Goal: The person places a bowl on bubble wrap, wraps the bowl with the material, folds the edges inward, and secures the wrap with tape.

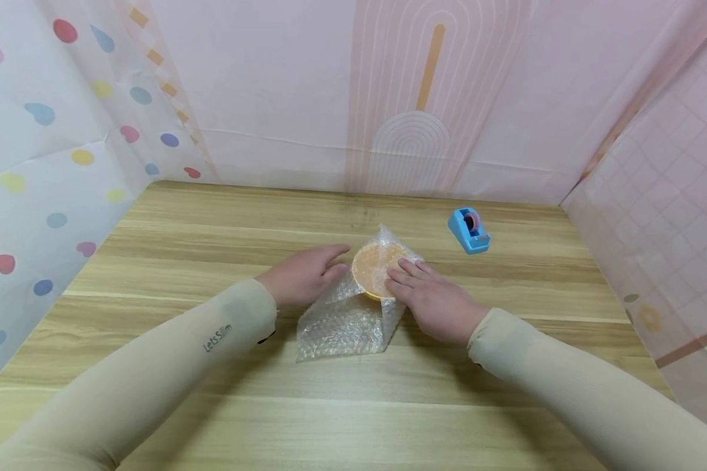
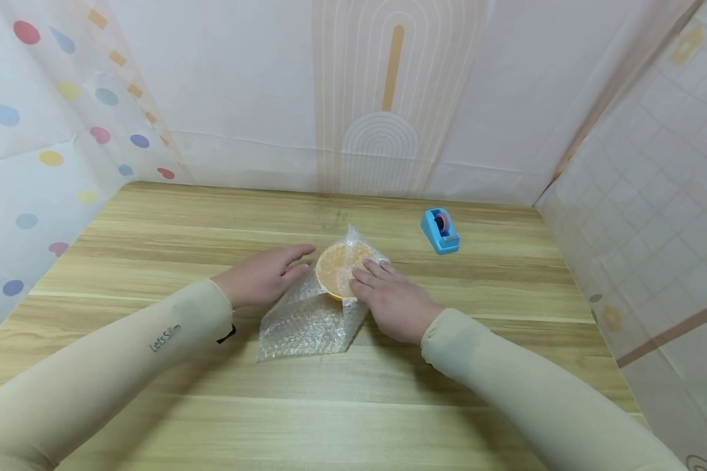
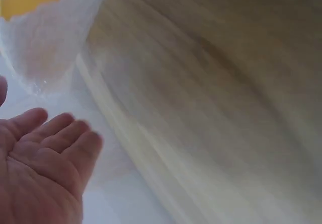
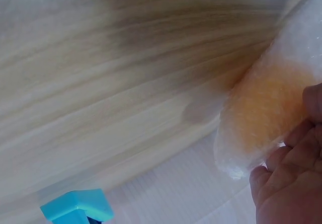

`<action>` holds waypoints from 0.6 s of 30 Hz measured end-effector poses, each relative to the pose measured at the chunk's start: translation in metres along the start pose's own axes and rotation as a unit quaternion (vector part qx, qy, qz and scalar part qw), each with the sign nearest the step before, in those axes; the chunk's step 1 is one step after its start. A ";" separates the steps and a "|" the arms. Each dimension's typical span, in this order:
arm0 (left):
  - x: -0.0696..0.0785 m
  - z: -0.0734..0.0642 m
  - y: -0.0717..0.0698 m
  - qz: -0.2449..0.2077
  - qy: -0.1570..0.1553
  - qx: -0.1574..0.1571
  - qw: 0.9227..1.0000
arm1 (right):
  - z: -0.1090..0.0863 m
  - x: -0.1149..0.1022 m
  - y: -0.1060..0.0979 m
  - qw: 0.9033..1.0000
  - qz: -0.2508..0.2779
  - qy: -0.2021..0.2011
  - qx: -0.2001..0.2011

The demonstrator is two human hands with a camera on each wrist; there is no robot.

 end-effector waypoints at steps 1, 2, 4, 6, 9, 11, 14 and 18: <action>-0.004 -0.001 0.000 0.004 -0.009 -0.006 1.000 | 0.000 0.000 0.000 1.000 0.003 0.002 -0.004; -0.008 -0.002 0.001 0.004 -0.017 -0.013 1.000 | 0.000 0.000 0.000 1.000 0.003 0.003 -0.007; -0.014 -0.004 0.001 0.001 -0.028 -0.023 0.999 | 0.000 0.000 0.000 1.000 0.004 0.004 -0.011; -0.020 -0.005 0.001 -0.004 -0.039 -0.033 0.999 | 0.000 -0.001 0.000 1.000 0.005 0.005 -0.013; -0.025 -0.006 0.002 -0.018 -0.051 -0.050 0.997 | 0.000 -0.001 -0.001 1.000 0.004 0.006 -0.013; -0.026 -0.007 0.003 -0.020 -0.057 -0.061 0.996 | 0.000 -0.001 -0.001 1.000 0.004 0.008 -0.012; -0.027 -0.009 0.004 -0.019 -0.064 -0.081 0.994 | 0.001 -0.001 -0.001 1.000 0.002 0.009 -0.007; -0.032 -0.013 0.008 -0.063 -0.088 -0.116 0.987 | 0.001 -0.001 -0.002 1.000 -0.003 0.013 -0.004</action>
Point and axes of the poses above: each hand's wrist, its own z-axis towards the middle knuckle, its own y-axis out of the palm, x = y × z, the point moved 8 cm from there along z, towards the middle knuckle, and after that the axes turned 5 degrees about -z, right-handed, at the moved point
